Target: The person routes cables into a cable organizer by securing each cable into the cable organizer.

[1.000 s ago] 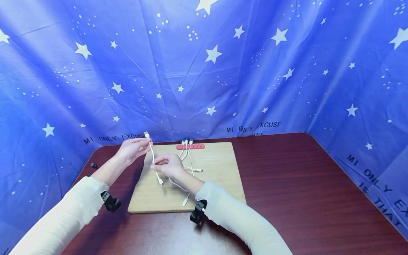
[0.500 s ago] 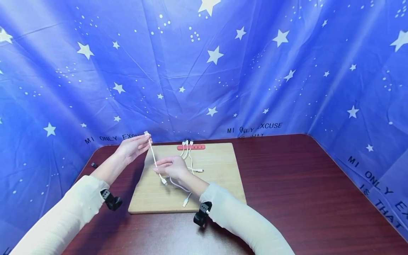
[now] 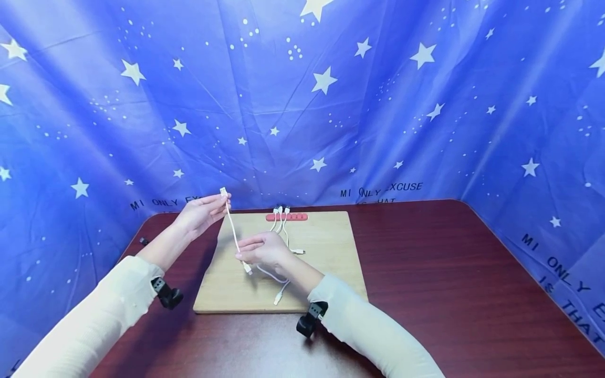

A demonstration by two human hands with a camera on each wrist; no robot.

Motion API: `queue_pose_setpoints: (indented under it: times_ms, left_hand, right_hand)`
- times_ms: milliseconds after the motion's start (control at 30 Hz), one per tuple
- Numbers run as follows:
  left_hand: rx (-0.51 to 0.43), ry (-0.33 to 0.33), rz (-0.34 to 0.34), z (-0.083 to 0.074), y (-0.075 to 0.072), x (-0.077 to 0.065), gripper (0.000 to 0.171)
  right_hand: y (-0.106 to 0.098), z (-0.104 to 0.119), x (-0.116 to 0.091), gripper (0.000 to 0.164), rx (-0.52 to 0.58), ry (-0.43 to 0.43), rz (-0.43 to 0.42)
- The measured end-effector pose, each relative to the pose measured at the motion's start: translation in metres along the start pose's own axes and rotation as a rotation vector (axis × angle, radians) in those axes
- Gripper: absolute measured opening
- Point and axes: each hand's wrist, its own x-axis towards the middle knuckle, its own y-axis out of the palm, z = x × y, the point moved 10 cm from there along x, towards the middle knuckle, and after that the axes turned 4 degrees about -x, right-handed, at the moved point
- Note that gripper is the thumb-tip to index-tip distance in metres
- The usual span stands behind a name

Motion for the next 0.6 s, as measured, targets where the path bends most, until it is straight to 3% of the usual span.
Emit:
queue_pose_setpoints:
  times_ms: [200,400,600]
  left_hand:
    - [0.048,0.025,0.005,-0.001,0.009,0.003,0.048]
    - [0.078,0.074,-0.003,-0.003,0.017,0.008,0.045]
    - [0.076,0.068,0.003,-0.001,0.026,0.011,0.045]
  right_hand:
    - [-0.006,0.001,-0.007,0.043,0.011,-0.001,0.033]
    - [-0.016,-0.008,-0.01,0.038,0.025,0.05,-0.005]
    - [-0.024,-0.017,-0.012,0.037,0.045,0.061,-0.019]
